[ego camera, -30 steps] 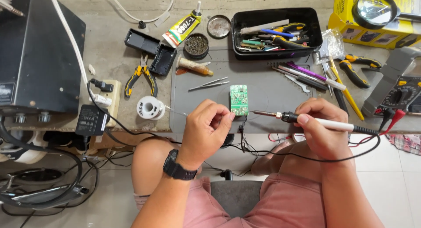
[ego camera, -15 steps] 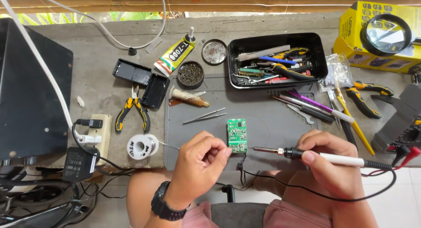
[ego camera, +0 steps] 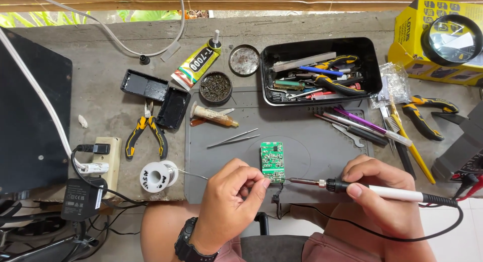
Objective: The person solders a wire onto a green circuit board using a soldering iron and solder wire. After soldering, the person uses a multimeter with red and black probes to test the circuit board connections.
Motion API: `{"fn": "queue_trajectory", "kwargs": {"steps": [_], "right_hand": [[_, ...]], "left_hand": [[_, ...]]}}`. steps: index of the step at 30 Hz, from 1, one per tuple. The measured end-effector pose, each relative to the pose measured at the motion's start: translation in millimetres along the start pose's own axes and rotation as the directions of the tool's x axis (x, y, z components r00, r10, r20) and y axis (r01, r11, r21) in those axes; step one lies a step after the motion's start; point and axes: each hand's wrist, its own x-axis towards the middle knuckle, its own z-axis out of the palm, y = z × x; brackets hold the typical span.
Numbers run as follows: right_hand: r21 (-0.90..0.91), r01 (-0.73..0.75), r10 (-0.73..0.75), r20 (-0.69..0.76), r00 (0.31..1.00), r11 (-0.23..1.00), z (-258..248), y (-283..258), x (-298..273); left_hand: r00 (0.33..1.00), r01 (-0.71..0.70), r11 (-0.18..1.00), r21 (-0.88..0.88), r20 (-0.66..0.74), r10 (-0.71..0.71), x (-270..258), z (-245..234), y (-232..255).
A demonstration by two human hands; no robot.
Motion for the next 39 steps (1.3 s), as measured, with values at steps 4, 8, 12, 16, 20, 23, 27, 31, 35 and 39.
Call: {"fn": "queue_trajectory", "kwargs": {"steps": [4,8,12,16,20,23,27,31,35,39], "right_hand": [[-0.016,-0.01,0.01,-0.008,1.0,1.0,-0.5,1.0,-0.7],[-0.024,-0.004,0.004,-0.001,1.0,1.0,-0.6,1.2,-1.1],[-0.034,-0.01,0.01,0.008,1.0,0.999,-1.8,2.1,-1.5],[-0.051,-0.019,0.02,0.01,1.0,0.999,-2.0,2.4,-1.7],[-0.068,-0.016,0.016,0.007,1.0,0.998,-1.2,1.5,-1.7],[-0.071,-0.02,0.021,0.007,1.0,0.997,-2.0,2.9,-1.5],[-0.066,-0.016,0.016,0.012,1.0,0.998,-2.1,3.3,-1.5],[-0.084,-0.017,0.018,0.011,1.0,0.996,-0.7,0.7,-0.3],[-0.072,-0.017,0.017,0.007,1.0,0.997,0.1,1.3,-0.4],[-0.068,-0.019,0.019,0.006,1.0,0.998,0.3,0.3,-0.6]], "left_hand": [[1.0,0.004,1.0,0.016,0.005,-0.004,-0.8,0.7,-0.3],[1.0,-0.005,1.0,0.031,-0.006,0.005,-0.9,1.1,0.6],[1.0,0.002,0.999,0.045,-0.014,-0.002,-1.2,1.8,-0.4],[1.0,-0.004,0.999,0.054,-0.017,0.004,-0.8,1.9,0.1],[1.0,-0.002,0.999,0.053,-0.018,0.003,-1.4,2.3,-0.3],[1.0,-0.011,0.998,0.058,-0.022,0.013,-1.4,2.6,-1.3],[1.0,-0.007,0.998,0.063,-0.021,0.008,-1.3,2.2,-1.4],[1.0,-0.002,0.998,0.065,-0.022,0.004,-1.3,2.3,-0.7],[1.0,-0.004,0.998,0.07,-0.022,0.005,-1.2,2.5,-0.4],[1.0,-0.012,0.997,0.077,-0.023,0.014,-1.2,2.6,-0.9]]}}
